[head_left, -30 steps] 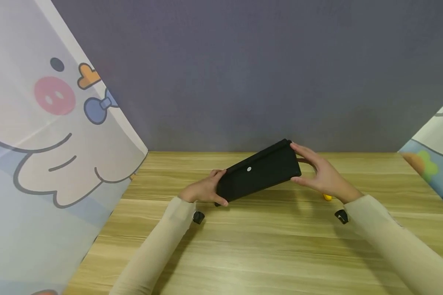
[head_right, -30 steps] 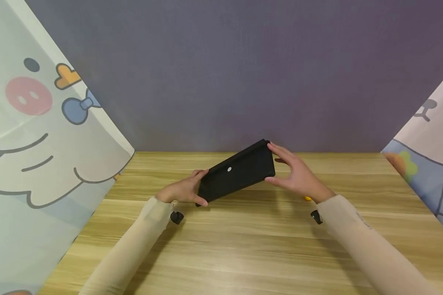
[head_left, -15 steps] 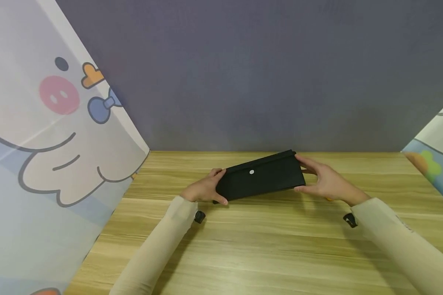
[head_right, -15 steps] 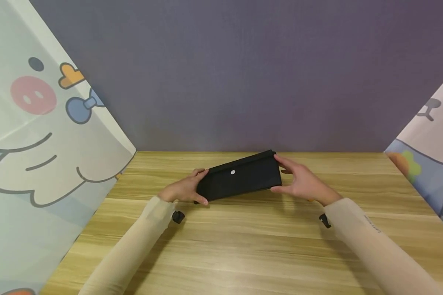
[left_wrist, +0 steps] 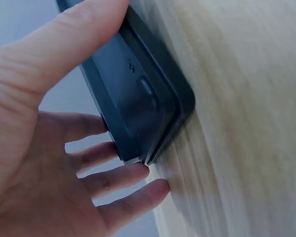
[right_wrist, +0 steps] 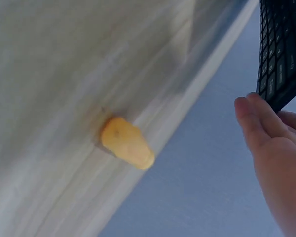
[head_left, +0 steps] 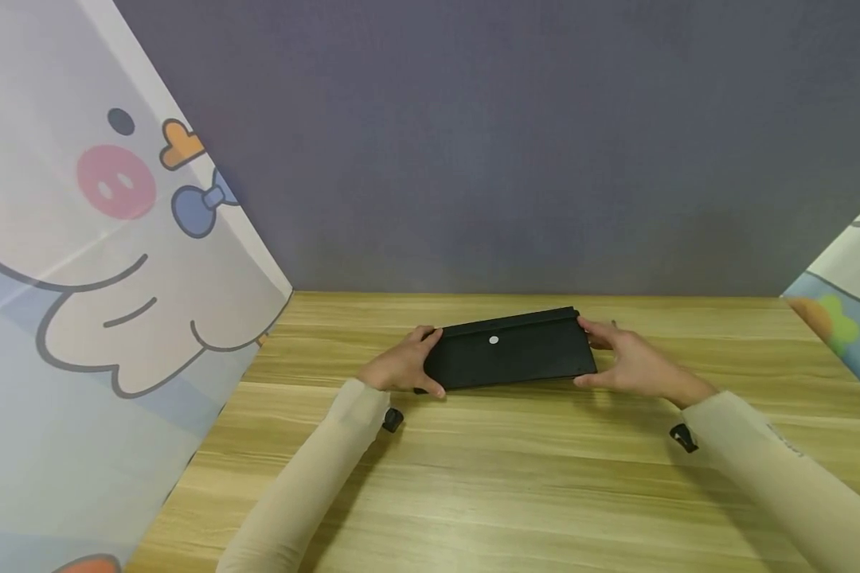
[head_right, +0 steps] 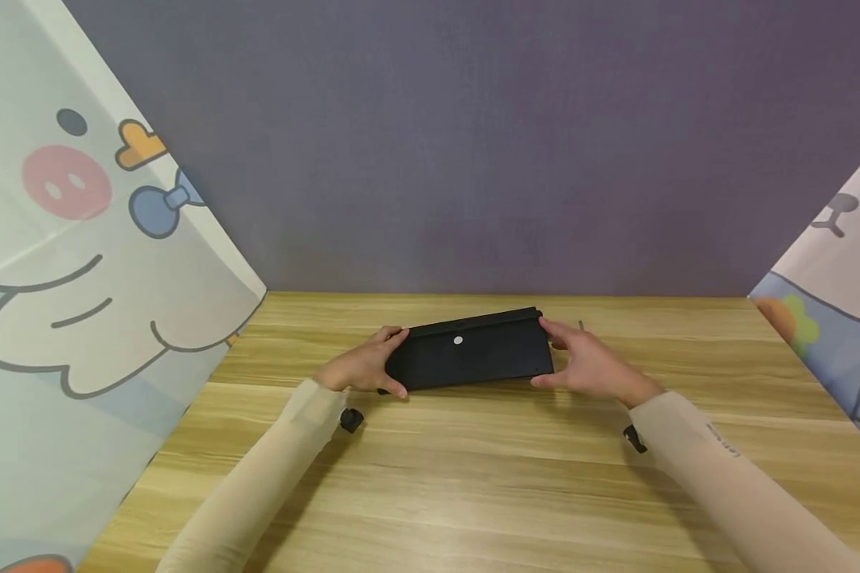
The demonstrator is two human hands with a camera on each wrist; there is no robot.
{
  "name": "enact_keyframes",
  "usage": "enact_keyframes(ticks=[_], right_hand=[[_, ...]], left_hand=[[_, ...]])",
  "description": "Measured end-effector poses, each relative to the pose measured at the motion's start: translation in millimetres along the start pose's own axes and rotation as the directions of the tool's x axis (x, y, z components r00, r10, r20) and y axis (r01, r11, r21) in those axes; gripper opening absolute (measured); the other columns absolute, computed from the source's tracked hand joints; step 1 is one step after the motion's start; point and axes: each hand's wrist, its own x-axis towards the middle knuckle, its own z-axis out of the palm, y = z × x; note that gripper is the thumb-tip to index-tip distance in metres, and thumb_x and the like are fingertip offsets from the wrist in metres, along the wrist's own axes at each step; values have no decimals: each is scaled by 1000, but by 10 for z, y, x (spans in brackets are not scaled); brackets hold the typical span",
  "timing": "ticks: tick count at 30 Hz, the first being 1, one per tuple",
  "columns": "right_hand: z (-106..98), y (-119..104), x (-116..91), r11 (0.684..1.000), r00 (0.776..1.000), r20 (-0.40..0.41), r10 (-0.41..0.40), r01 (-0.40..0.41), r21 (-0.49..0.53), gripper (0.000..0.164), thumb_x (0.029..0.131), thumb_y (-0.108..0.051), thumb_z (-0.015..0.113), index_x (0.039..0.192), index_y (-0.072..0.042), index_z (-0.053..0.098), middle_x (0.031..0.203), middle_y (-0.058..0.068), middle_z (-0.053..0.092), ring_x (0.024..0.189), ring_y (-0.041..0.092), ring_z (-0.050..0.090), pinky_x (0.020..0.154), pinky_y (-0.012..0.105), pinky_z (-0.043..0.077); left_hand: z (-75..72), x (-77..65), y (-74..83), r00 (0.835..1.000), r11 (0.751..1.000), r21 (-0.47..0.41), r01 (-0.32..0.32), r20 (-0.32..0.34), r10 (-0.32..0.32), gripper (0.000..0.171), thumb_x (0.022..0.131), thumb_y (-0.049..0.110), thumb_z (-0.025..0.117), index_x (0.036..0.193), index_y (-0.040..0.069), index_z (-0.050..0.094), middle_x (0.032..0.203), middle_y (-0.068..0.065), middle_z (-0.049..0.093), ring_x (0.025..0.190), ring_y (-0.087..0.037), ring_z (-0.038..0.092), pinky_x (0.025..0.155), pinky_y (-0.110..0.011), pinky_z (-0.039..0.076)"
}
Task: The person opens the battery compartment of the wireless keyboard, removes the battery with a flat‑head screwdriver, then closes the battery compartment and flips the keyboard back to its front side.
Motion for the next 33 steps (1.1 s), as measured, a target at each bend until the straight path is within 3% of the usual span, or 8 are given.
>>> enact_keyframes(ticks=[4, 8, 11, 15, 19, 21, 26, 33], right_hand=[[77, 33, 11, 1000, 1000, 2, 15, -15, -13, 103, 73, -40, 82, 148, 1, 25, 128, 20, 50, 101, 30, 59, 80, 45, 50], [142, 62, 11, 999, 1000, 16, 23, -22, -48, 104, 71, -39, 83, 147, 4, 25, 112, 15, 58, 87, 19, 61, 70, 36, 51], [163, 63, 12, 998, 999, 40, 32, -30, -56, 104, 72, -38, 83, 147, 6, 24, 119, 21, 53, 88, 19, 60, 68, 35, 50], [166, 50, 24, 996, 997, 63, 41, -36, -87, 105, 72, -40, 82, 146, 8, 25, 132, 33, 40, 98, 32, 58, 75, 44, 50], [153, 44, 52, 987, 995, 89, 43, -29, -157, 103, 71, -41, 82, 144, 9, 29, 133, 34, 39, 106, 40, 52, 81, 52, 46], [146, 34, 76, 982, 992, 112, 52, -30, -186, 103, 71, -42, 82, 143, 10, 31, 128, 31, 43, 105, 39, 52, 81, 52, 45], [164, 14, 84, 983, 984, 158, 84, -56, -175, 102, 71, -40, 83, 142, 11, 30, 111, 21, 48, 84, 22, 53, 67, 37, 46], [224, 13, 43, 987, 989, 133, 56, -35, -158, 99, 72, -35, 83, 142, 11, 30, 105, 15, 45, 74, 16, 46, 60, 30, 42]], left_hand=[[2, 16, 14, 1000, 998, 63, 1, 1, -2, 115, 70, 49, 80, 153, 15, 10, 156, -9, 9, 141, -27, 14, 102, -43, 35], [-2, 24, 53, 1000, 995, 104, 2, 7, -3, 115, 69, 50, 81, 153, 13, 11, 155, -10, 10, 141, -28, 15, 103, -42, 34], [-7, 24, 80, 1000, 992, 123, 16, 12, -18, 115, 69, 50, 81, 153, 13, 12, 155, -9, 11, 140, -28, 15, 103, -42, 34], [-20, 29, 114, 1000, 990, 138, 23, 12, -25, 115, 69, 49, 81, 153, 12, 13, 154, -9, 13, 140, -28, 16, 102, -42, 35], [-26, 39, 128, 999, 989, 145, 22, 20, -25, 115, 69, 48, 81, 153, 12, 12, 154, -9, 13, 140, -29, 16, 103, -42, 34], [-24, 40, 125, 999, 989, 149, 22, 27, -26, 115, 69, 49, 81, 153, 12, 11, 154, -9, 12, 140, -29, 15, 103, -42, 34], [-17, 39, 134, 998, 986, 165, 22, 48, -30, 115, 70, 49, 80, 153, 12, 10, 155, -10, 10, 141, -29, 14, 104, -42, 33], [-57, 3, 155, 998, 986, 165, 26, 50, -35, 115, 70, 48, 80, 153, 11, 10, 155, -9, 10, 141, -28, 14, 103, -40, 34]])
